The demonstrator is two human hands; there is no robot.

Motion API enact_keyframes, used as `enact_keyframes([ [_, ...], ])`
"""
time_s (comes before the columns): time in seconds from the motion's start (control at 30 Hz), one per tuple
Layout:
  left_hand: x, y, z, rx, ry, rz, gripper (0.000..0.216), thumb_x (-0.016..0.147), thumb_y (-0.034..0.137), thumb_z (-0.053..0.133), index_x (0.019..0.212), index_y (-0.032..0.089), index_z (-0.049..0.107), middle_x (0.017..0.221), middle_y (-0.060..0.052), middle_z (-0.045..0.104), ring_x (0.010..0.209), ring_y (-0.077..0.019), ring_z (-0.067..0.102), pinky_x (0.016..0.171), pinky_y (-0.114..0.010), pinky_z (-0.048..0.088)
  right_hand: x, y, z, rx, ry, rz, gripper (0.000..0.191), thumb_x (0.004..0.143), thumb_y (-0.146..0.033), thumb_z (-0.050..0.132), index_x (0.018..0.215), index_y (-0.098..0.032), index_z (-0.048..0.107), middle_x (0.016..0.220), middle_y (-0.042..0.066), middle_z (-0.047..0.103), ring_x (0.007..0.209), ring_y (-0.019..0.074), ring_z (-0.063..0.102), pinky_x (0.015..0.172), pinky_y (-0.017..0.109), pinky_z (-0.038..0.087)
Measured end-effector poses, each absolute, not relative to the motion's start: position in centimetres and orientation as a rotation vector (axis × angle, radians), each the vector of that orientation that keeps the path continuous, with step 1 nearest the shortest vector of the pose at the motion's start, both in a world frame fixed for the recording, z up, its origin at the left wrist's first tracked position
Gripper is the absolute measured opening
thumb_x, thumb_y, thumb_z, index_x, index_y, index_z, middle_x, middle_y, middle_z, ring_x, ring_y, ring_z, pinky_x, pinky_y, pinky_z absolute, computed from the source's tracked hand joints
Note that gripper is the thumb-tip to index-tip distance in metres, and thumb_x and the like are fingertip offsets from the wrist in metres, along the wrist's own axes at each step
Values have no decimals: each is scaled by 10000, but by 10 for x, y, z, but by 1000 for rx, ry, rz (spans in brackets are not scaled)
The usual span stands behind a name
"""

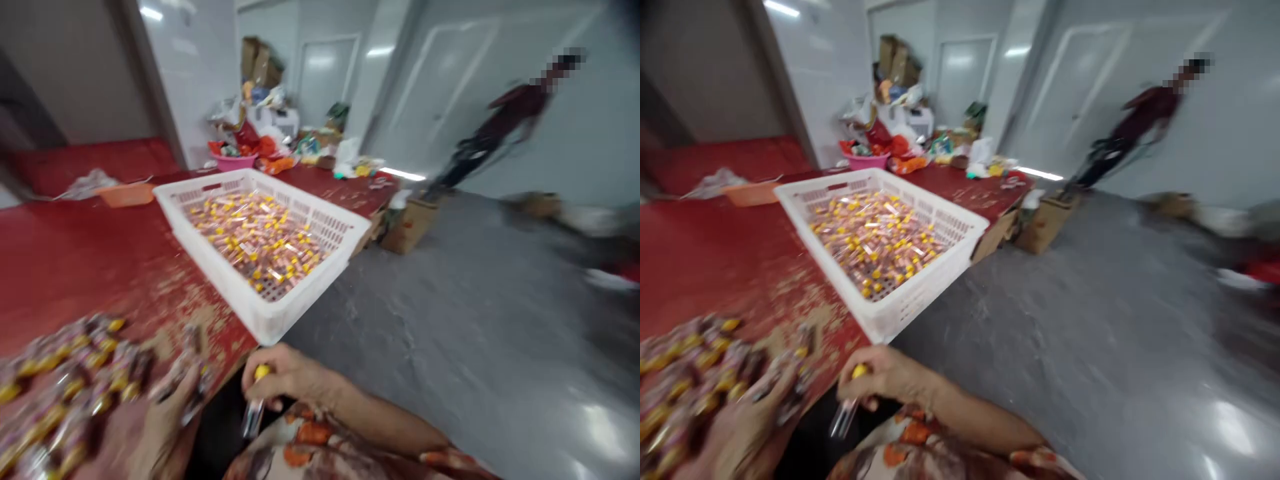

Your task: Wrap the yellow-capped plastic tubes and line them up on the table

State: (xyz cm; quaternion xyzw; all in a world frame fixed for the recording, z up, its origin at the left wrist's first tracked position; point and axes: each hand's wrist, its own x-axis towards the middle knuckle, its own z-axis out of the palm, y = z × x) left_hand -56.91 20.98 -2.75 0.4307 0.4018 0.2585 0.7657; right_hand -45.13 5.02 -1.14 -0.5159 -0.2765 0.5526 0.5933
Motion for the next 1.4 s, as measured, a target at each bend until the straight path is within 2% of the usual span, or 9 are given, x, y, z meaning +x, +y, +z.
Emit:
enact_keyframes([
  [0.1,-566,191,-25,707,856,615,421,439,221,879,803,174,672,712,13,696,538,-117,607,478,-211,504,-462,39,-18,-1179,-704,978,234,773,-343,681,902,-163,606,729,-6,573,571,77,511,542,201,406],
  [0.17,-564,188,-30,593,816,586,383,474,220,875,775,156,646,654,21,666,504,-106,588,454,-202,485,-464,41,-25,-1231,-801,704,159,815,-264,639,953,-193,604,891,20,587,704,104,569,650,234,456],
  [0.3,-570,184,-36,468,761,586,312,558,228,848,761,134,630,673,2,661,531,-103,602,490,-201,497,-471,54,-35,-1316,-1030,317,194,796,-151,645,979,-204,609,975,41,594,908,161,589,799,286,472],
  [0.5,-581,181,-32,300,759,602,253,600,178,823,753,136,626,669,8,653,530,-99,600,476,-193,499,-476,70,-45,-1364,-1187,-26,275,766,-55,645,1014,-168,613,965,68,625,901,180,608,788,322,498],
  [0.7,-578,185,-33,246,817,625,239,596,169,823,728,121,629,668,-12,658,535,-116,605,460,-210,506,-477,78,-50,-1379,-1214,-204,331,742,-16,662,1040,-153,615,941,82,644,893,190,622,770,341,532],
  [0.9,-576,184,-41,247,761,654,225,635,194,805,768,145,630,704,15,656,582,-104,606,529,-220,514,-478,78,-58,-1385,-1384,-463,481,693,-15,720,1135,-161,601,993,96,659,877,191,649,725,326,571],
  [1.17,-573,181,-38,220,848,540,306,591,224,835,797,139,625,704,-6,672,565,-124,618,503,-234,510,-478,80,-59,-1393,-1150,-317,330,730,-34,683,1031,-157,628,918,78,667,848,190,650,735,334,570],
  [1.4,-570,178,-42,167,798,551,285,608,204,823,795,147,615,714,0,673,586,-120,621,534,-228,511,-478,74,-76,-1435,-1268,-494,449,682,-21,721,1093,-161,607,982,91,676,852,185,667,712,304,578],
])
